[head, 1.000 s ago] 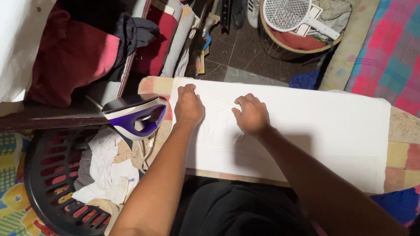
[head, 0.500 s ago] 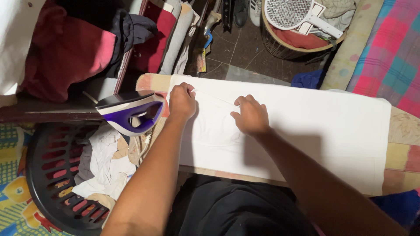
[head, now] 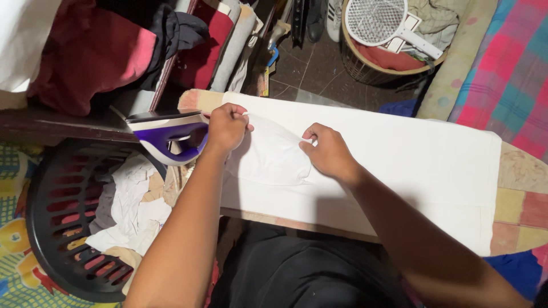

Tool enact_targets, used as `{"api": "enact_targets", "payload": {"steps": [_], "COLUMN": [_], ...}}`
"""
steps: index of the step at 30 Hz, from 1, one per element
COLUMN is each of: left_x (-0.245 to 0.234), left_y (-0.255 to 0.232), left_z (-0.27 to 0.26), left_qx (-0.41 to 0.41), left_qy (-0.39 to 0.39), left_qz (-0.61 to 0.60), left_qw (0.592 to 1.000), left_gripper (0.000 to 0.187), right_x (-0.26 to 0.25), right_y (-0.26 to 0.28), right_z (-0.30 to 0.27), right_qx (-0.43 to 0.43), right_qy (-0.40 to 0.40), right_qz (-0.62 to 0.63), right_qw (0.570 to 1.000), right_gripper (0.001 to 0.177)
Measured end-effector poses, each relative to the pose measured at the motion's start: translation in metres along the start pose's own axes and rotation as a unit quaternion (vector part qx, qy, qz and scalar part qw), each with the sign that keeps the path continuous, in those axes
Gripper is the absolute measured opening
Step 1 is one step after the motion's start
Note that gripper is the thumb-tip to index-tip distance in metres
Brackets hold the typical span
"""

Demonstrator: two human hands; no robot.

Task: The person irons a white t-shirt on an ironing board using a purple and white iron. They smooth the fabric, move the iron back and forth, and reposition the shirt to cover different areas.

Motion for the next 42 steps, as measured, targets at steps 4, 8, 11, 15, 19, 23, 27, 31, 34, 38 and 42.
{"api": "enact_targets", "payload": {"steps": [4,8,11,15,19,23,27,31,34,38,42], "left_x": [-0.01,-0.02,-0.028,-0.036,-0.044,-0.05,-0.055,-0.06,-0.064,-0.07,-0.07], "left_y": [-0.005,-0.004,-0.006,-0.008,-0.008,-0.001,0.011,0.025,0.038,0.053,0.071], "left_z": [-0.015,-0.033,-0.049,-0.077,-0.099,-0.113,-0.122,-0.129,-0.135,-0.142,-0.151], "left_qx": [0.005,0.044,0.05,0.052,0.038,0.039,0.037,0.046,0.051,0.047,0.039], "left_qy": [-0.012,-0.019,-0.028,-0.039,-0.047,-0.064,-0.078,-0.07,-0.058,-0.051,-0.045], "left_qz": [-0.03,-0.073,-0.081,-0.102,-0.158,-0.162,-0.139,-0.122,-0.105,-0.03,-0.005], "left_qw": [0.999,0.996,0.995,0.993,0.986,0.984,0.986,0.989,0.992,0.997,0.998], "left_gripper": [0.013,0.017,0.02,0.019,0.015,0.019,0.018,0.015,0.019,0.027,0.034], "right_x": [-0.005,-0.008,-0.003,0.006,0.009,0.013,0.02,0.034,0.041,0.054,0.064], "right_y": [0.018,0.029,0.031,0.032,0.039,0.048,0.052,0.045,0.042,0.039,0.036], "right_z": [-0.02,-0.039,-0.05,-0.065,-0.083,-0.102,-0.115,-0.123,-0.129,-0.138,-0.145], "right_qx": [0.079,0.062,0.063,0.078,0.057,0.082,0.064,0.043,-0.029,-0.018,-0.015], "right_qy": [0.044,0.037,0.033,0.034,0.019,0.022,0.015,0.021,0.001,0.021,0.036], "right_qz": [0.057,0.071,0.08,0.069,0.055,0.038,0.036,0.037,0.015,-0.008,-0.027], "right_qw": [0.994,0.995,0.994,0.994,0.997,0.996,0.997,0.998,0.999,1.0,0.999], "right_gripper": [0.026,0.023,0.022,0.021,0.021,0.021,0.021,0.02,0.018,0.019,0.019]}}
Point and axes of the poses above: each hand's wrist, its own z-axis towards the middle knuckle, its own x-axis out of the palm, y = z × x, the point moved 3 cm from there along z, towards the middle knuckle, and after that the axes turned 7 degrees about x, right-handed, at the moved point
